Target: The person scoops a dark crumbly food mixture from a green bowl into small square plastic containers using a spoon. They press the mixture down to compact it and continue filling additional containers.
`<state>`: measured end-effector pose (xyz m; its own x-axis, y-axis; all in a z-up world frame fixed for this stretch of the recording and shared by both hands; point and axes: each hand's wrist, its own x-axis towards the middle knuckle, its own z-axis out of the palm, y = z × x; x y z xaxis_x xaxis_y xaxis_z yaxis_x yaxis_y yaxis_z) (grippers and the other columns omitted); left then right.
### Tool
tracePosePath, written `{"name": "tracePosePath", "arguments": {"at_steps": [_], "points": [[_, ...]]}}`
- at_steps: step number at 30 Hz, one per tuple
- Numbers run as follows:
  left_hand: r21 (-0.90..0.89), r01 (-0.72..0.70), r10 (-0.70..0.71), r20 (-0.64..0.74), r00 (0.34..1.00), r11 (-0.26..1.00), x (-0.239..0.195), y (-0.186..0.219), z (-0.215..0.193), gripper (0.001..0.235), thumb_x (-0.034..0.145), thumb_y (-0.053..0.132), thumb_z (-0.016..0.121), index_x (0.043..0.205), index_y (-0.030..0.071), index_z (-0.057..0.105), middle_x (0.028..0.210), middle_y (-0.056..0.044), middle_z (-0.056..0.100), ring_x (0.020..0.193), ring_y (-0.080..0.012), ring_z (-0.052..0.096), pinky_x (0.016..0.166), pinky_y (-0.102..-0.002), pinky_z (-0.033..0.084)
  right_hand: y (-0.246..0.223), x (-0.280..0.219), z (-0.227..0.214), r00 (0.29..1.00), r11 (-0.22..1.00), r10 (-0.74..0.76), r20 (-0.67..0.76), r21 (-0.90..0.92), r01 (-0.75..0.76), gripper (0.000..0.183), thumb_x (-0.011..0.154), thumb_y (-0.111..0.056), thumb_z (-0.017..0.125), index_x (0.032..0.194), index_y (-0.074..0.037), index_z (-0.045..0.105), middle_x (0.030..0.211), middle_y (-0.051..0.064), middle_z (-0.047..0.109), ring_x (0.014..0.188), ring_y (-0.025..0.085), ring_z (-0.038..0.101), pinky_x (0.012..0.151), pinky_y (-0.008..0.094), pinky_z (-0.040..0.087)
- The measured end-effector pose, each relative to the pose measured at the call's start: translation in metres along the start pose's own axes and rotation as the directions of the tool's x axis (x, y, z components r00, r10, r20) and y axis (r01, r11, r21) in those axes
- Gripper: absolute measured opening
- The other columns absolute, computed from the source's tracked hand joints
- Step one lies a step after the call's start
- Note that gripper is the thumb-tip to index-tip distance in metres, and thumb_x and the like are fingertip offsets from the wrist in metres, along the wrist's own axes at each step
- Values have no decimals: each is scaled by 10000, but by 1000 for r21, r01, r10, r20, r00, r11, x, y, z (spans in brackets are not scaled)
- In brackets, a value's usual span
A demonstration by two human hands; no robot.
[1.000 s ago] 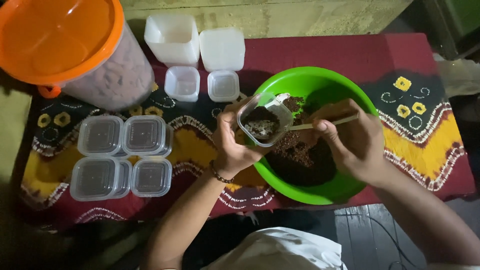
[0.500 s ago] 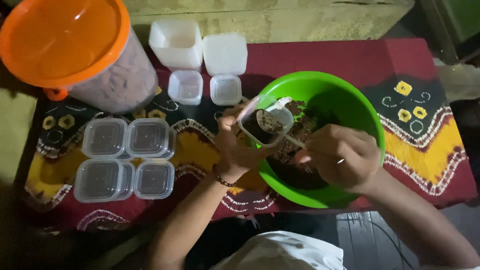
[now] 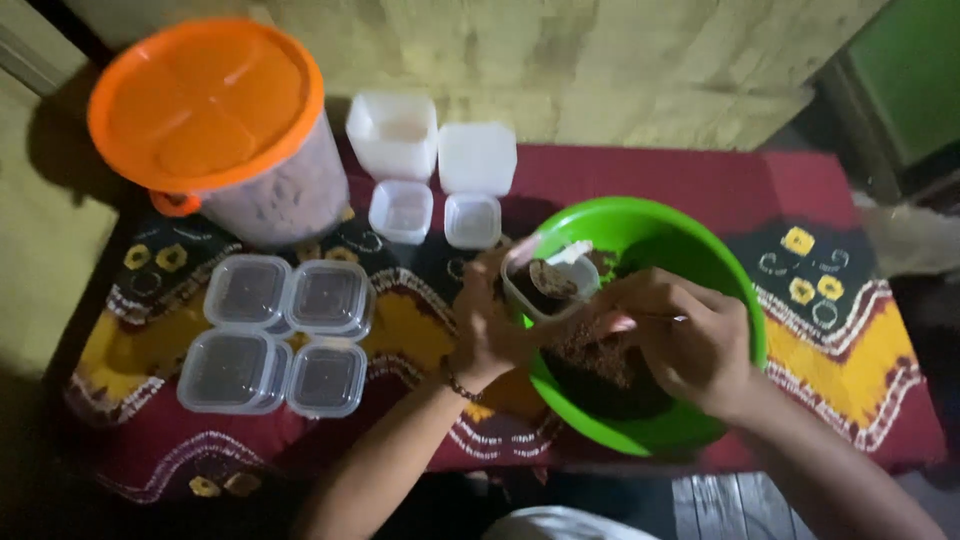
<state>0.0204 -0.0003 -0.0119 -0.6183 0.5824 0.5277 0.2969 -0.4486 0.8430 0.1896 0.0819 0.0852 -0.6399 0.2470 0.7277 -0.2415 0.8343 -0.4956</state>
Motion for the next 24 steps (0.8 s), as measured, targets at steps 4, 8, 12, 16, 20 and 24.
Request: {"name": "tracePosePath", "arguments": {"at_steps": [4,8,12,16,20,24], "points": [[44,-74,68,119,991,996,10,11,-4,792,628,283,999,1277,43,615,1109,-190,708,1029,-355,733,910,-506,610,-10,8,-18,995,988,-88,36,-122,92,97,949,18,609,927,-32,689,871,94,749,651,252,745,581,316,610],[-42,-57,60,81,995,998,5,13,-8,801,611,326,1000,1244,36,604,1119,-177,727,1054,-325,732,897,-474,602,-7,-2,-14,999,998,-37,29,57,35,82,945,28,598,964,-7,669,858,122,757,681,238,746,634,315,620],[-83,-141,151,124,981,986,11,10,-10,776,629,230,997,1273,43,605,1118,-181,721,1016,-344,742,885,-471,619,-10,-3,-12,999,995,22,36,100,-25,62,940,14,627,926,-12,682,823,130,765,638,209,726,640,306,614],[-183,-111,119,35,992,977,1,-6,-2,760,629,256,1009,1221,11,601,1088,-201,726,1057,-326,722,898,-467,587,-7,-3,-12,998,993,11,66,120,-19,86,896,53,643,908,-12,698,797,160,757,635,239,756,617,330,631],[-243,-169,212,162,964,955,10,3,-9,722,664,187,974,1252,22,589,1180,-161,706,1104,-265,713,932,-396,613,-12,-4,-28,989,962,139,52,228,-148,78,984,-77,615,952,-23,661,900,145,761,736,212,767,693,291,677],[-174,-190,235,289,928,966,12,7,-18,654,793,264,897,1337,104,571,1305,-92,634,1190,-227,683,1022,-347,584,-20,3,-31,986,961,163,27,222,-165,145,1016,-162,566,943,-39,581,951,185,733,720,218,757,681,300,701]]}}
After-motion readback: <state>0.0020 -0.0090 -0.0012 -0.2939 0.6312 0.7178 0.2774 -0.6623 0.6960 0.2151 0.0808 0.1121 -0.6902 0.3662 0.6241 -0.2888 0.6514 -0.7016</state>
